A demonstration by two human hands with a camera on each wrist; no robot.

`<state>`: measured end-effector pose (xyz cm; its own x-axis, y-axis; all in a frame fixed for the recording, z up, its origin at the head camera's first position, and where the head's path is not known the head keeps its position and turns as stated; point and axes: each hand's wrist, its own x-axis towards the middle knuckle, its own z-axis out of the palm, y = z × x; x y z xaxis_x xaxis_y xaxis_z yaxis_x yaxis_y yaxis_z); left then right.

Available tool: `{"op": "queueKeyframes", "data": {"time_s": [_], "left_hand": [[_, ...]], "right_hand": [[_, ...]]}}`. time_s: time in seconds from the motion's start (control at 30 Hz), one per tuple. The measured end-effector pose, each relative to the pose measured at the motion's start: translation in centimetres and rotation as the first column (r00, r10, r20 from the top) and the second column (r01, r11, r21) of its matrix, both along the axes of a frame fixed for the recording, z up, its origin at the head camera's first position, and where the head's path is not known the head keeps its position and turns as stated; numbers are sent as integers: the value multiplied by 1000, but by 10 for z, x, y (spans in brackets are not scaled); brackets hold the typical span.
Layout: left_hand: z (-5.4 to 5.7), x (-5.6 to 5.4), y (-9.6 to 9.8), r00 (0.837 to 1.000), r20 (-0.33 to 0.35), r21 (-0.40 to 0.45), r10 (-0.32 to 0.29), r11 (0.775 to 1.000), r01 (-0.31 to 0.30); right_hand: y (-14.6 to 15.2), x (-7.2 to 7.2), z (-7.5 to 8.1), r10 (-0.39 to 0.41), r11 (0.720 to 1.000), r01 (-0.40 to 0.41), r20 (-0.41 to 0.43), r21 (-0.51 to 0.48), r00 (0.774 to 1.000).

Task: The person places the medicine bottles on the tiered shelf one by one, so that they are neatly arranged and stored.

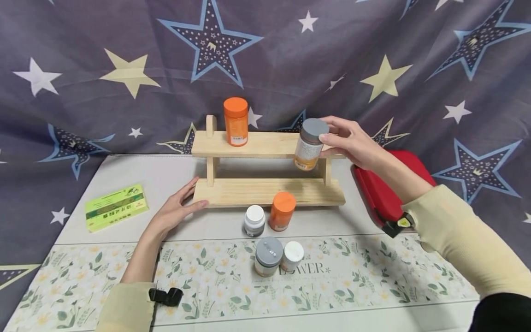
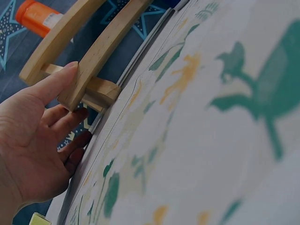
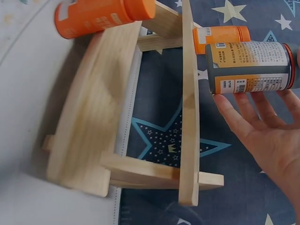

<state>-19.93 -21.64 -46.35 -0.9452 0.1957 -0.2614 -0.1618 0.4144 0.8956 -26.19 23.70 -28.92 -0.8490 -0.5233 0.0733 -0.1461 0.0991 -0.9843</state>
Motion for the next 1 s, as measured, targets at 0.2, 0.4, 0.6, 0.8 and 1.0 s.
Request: {"op": "queueKeyframes", "data": {"time_s": [0.2,0.4,0.6,0.8,1.0], "left_hand": [[2,0,0,1000,-1,-2,-5,1000,5],[1,0,1,1000,-6,11,-8,1000,8],[1,0,1,1000,-6,12,-10,1000,10],[1,0,1,1000,-4,9,-8,1000,8],[1,0,2,1000,-10,15,-11,1000,11]], "right_hand": [[-20,-19,6,-19,1000,19,-6,-24,1000],[-38,-35,10,-60,998,60,4,-33,998],[-53,-49,11,-93,995,94,17,-34,996],[-64,-60,8,-106,994,107,36,-29,994],[-72,-66,0,-115,993,117,51,-27,992]]}}
